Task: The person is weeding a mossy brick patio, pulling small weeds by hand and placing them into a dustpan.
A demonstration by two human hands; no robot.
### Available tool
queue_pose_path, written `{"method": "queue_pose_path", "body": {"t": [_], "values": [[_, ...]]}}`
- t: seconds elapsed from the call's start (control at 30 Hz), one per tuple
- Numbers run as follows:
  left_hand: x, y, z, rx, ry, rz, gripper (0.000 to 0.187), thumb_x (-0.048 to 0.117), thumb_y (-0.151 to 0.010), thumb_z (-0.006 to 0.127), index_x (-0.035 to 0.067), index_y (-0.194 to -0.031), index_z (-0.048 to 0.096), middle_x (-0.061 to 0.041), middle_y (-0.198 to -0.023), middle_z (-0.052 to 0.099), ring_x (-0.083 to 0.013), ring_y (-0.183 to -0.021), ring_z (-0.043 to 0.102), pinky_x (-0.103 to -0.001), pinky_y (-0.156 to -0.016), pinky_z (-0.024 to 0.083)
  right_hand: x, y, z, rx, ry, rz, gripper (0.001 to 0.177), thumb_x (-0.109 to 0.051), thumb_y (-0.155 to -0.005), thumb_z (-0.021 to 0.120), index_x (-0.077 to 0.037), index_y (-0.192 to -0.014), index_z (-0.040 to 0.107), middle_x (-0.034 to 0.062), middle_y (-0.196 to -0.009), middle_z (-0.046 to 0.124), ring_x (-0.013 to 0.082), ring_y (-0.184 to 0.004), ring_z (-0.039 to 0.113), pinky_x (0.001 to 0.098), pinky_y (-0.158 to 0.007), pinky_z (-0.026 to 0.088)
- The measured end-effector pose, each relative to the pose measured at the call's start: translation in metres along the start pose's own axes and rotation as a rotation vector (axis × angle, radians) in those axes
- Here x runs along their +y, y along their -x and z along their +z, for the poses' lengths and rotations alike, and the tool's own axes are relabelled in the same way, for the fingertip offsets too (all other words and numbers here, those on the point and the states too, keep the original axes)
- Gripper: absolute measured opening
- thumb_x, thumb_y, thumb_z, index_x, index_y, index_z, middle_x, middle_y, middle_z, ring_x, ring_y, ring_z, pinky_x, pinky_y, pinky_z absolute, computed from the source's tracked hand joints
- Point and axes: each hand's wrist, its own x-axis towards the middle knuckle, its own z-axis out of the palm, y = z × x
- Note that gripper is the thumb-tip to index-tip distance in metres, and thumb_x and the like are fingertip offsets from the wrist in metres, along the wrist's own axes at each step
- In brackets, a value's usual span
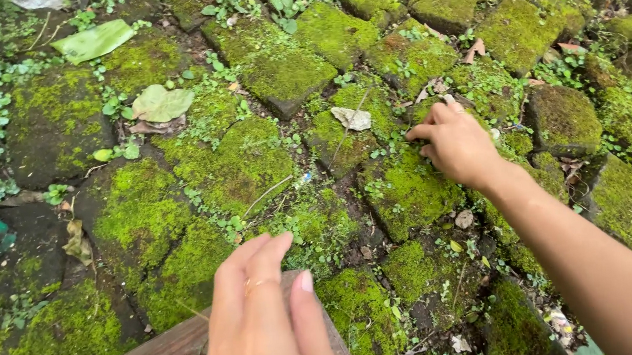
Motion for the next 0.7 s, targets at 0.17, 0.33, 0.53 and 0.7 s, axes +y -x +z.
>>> {"method": "queue_pose_path", "body": {"t": [0.17, 0.33, 0.53, 0.7], "values": [[0.032, -0.022, 0.012, -0.083, -0.001, 0.082, 0.039, 0.011, -0.085, 0.064, 0.006, -0.123, 0.065, -0.018, -0.128, 0.063, -0.0354, -0.104, 0.068, -0.046, -0.084, 0.054, -0.004, -0.002, -0.006, 0.025, 0.033, 0.025, 0.008, -0.021, -0.088, 0.073, -0.018, -0.094, 0.076, 0.006, -0.101, 0.063, 0.029, -0.105, 0.056, 0.0426, -0.093, 0.048], [0.051, -0.032, 0.029, -0.154, 0.019, 0.14, 0.036, 0.014, -0.095, 0.061, 0.004, -0.129, 0.062, -0.015, -0.13, 0.062, -0.034, -0.113, 0.064, -0.046, -0.092, 0.05, 0.011, 0.006, 0.009, 0.081, 0.004, -0.003, 0.01, -0.021, -0.092, 0.069, -0.012, -0.09, 0.071, 0.0075, -0.092, 0.065, 0.0296, -0.102, 0.058, 0.0449, -0.093, 0.048], [0.059, -0.051, 0.036, -0.273, 0.017, 0.165, 0.034, 0.01, -0.091, 0.058, 0.001, -0.124, 0.061, -0.019, -0.124, 0.061, -0.0376, -0.106, 0.063, -0.048, -0.09, 0.049, 0.009, 0.013, -0.01, 0.166, -0.067, -0.002, 0.01, -0.018, -0.09, 0.069, -0.009, -0.086, 0.07, 0.0091, -0.089, 0.066, 0.0323, -0.097, 0.059, 0.0444, -0.089, 0.048], [0.056, -0.063, 0.042, -0.317, -0.028, 0.219, 0.034, 0.007, -0.09, 0.059, -0.001, -0.122, 0.063, -0.022, -0.124, 0.064, -0.0404, -0.103, 0.065, -0.048, -0.089, 0.05, 0.007, 0.02, -0.035, 0.149, -0.089, -0.077, 0.009, -0.016, -0.09, 0.069, -0.007, -0.088, 0.07, 0.0093, -0.089, 0.066, 0.0318, -0.093, 0.059, 0.0443, -0.085, 0.049]]}}
